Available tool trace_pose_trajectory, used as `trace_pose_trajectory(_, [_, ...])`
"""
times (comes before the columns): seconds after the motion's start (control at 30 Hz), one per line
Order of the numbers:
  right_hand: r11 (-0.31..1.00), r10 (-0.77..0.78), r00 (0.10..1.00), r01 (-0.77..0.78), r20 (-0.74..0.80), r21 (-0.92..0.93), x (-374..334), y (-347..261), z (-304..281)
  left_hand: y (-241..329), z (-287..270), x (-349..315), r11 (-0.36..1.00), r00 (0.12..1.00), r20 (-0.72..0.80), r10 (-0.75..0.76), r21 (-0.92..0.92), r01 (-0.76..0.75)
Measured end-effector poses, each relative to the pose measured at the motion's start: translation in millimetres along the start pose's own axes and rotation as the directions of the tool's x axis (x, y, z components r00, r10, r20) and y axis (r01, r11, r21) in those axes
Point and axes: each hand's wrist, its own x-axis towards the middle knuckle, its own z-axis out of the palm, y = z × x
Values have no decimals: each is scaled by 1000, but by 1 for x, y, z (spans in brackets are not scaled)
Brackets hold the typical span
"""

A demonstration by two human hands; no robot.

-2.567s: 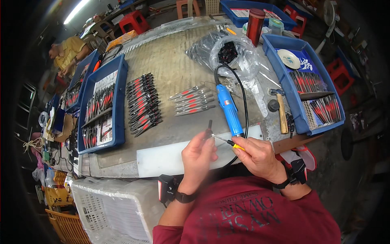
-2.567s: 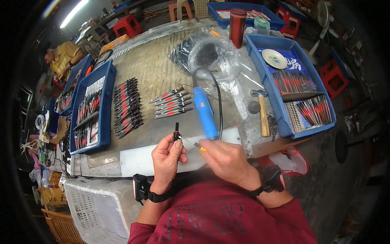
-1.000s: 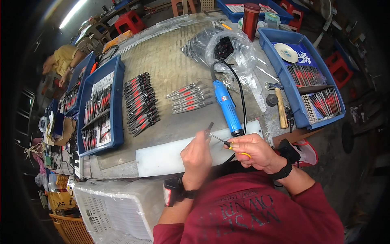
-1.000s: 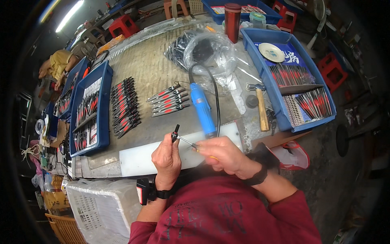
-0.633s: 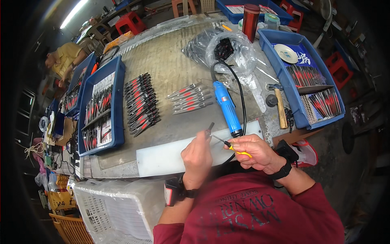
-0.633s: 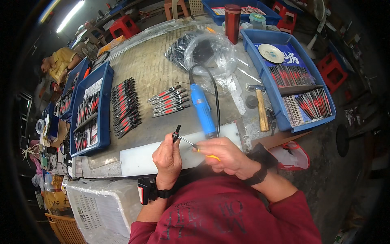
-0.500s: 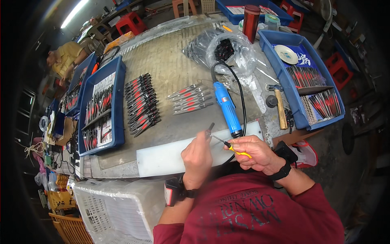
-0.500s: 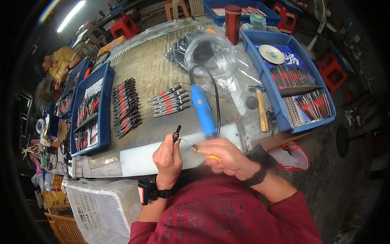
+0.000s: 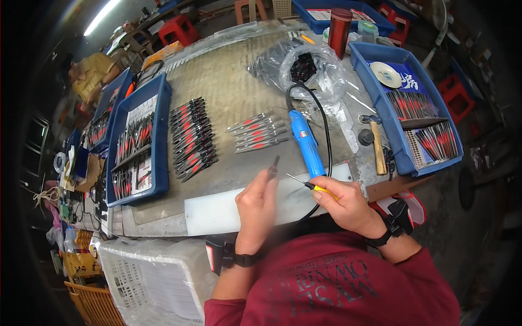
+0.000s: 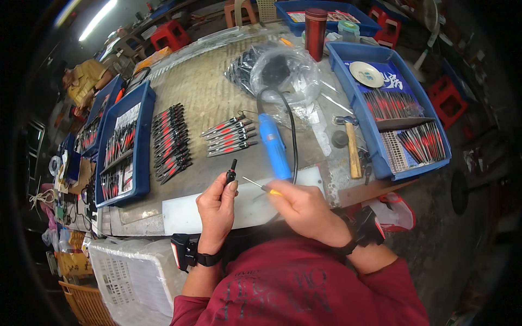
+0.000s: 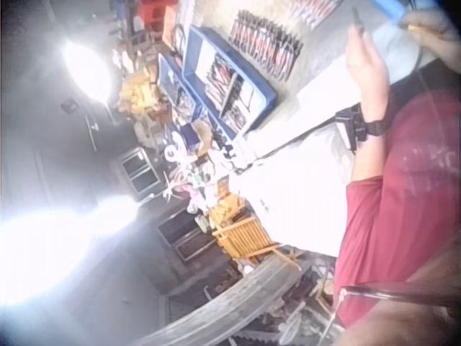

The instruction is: The person assembles pens by inserting small components into pen barrels using a blue handheld tool. They repeatedly pick up pen barrels from the table, insert parts, and place the assembled pens into a white basket. The process is repeated for multiple pens throughout the clip.

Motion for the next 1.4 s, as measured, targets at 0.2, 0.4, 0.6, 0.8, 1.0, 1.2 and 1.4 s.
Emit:
trace_pose_trajectory(0.2, [999,-32,999,33,9,-14,1,-3,4,5,2,-3,999,998,51,-36,-35,37])
trace_pose_trajectory(0.4, [1000,-30,999,30,18,-1,0,-1,5,7,4,-4,1000,998,62,-13,-21,14])
trace_pose_trajectory(0.6, [987,-115,993,116,13,-115,-2,2,10,4,7,-5,974,987,6,159,161,-158])
trace_pose_trajectory(0.8, [890,212,964,-258,161,375,-3,7,17,-2,14,-4,869,936,-21,352,378,-318])
trace_pose_trajectory(1.0, [319,506,666,-735,548,598,0,2,2,-8,18,-6,822,913,-9,408,440,-363])
trace_pose_trajectory(1.2, [145,468,615,-761,635,632,0,2,1,-12,19,-8,814,907,-4,421,444,-375])
trace_pose_trajectory(1.4, [74,423,602,-768,677,636,-1,8,3,-15,21,-7,820,897,-36,441,422,-387])
